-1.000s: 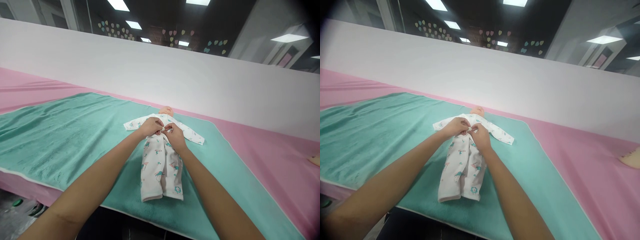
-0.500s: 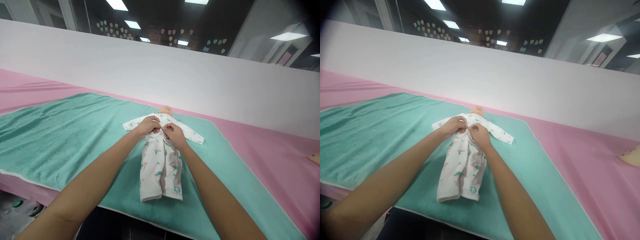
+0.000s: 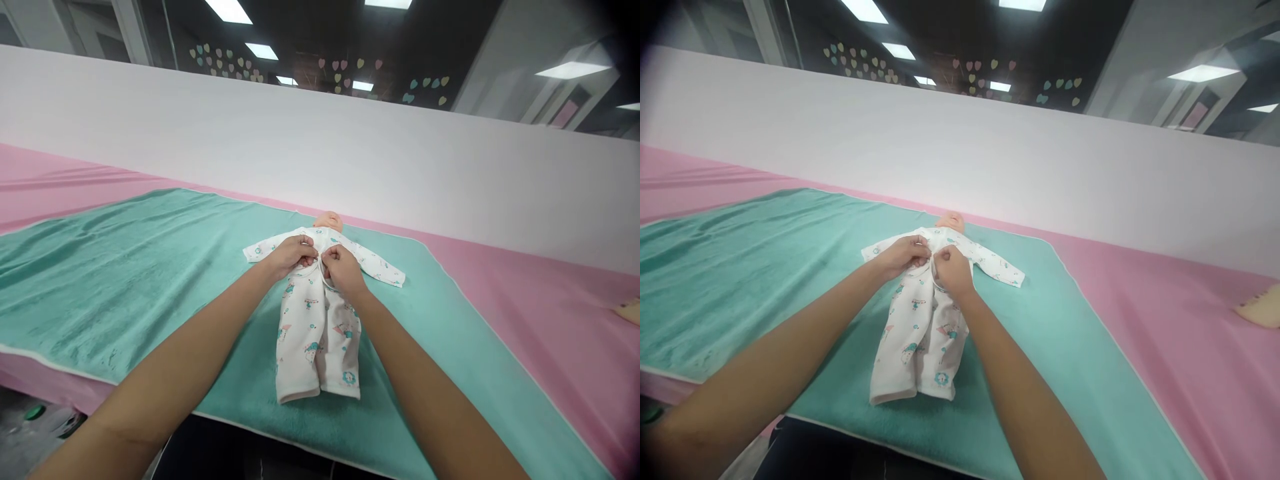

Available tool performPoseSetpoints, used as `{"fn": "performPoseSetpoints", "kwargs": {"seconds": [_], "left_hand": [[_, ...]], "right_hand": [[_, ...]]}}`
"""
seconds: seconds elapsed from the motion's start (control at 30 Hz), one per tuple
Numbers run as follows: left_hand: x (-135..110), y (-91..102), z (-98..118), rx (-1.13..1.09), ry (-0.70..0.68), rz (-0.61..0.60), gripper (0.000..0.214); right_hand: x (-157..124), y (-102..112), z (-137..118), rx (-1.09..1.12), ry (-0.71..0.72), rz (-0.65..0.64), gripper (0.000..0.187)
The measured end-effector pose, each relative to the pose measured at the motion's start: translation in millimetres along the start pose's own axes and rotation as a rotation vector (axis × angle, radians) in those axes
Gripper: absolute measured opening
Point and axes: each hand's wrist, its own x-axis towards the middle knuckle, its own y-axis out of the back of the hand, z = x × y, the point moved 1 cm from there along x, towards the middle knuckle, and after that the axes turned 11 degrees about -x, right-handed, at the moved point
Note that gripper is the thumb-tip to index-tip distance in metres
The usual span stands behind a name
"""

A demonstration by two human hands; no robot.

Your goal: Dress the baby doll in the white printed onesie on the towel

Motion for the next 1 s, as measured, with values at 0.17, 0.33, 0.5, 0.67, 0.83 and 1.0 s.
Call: {"fn": "performPoseSetpoints", "kwargs": {"seconds": [0.17, 0.33, 0.5, 0.67, 0.83, 1.0], "left_hand": [[-4, -1.1, 5, 0.092, -0.011, -0.015, 0.015], [-9, -2.2, 9, 0.151, -0.006, -0.070, 0.025], [-13, -3.8, 11, 0.189, -0.002, -0.087, 0.026], [-14, -0.7, 11, 0.210, -0.006, -0.098, 0.025], [-13, -2.3, 8, 0.259, -0.099, -0.025, 0.016], [-9, 8.3, 2, 0.591, -0.258, 0.235, 0.012]], "right_hand": [[3, 2, 3, 0.083, 0.002, -0.068, 0.015], [2, 3, 7, 0.084, 0.077, -0.099, 0.015], [-5, 1, 6, -0.064, 0.171, -0.003, 0.015], [-11, 2, 2, -0.274, 0.301, 0.076, 0.015], [-15, 1, -3, -0.320, 0.393, 0.099, 0.018], [-4, 9, 19, -0.169, 0.306, 0.186, 0.022]]}}
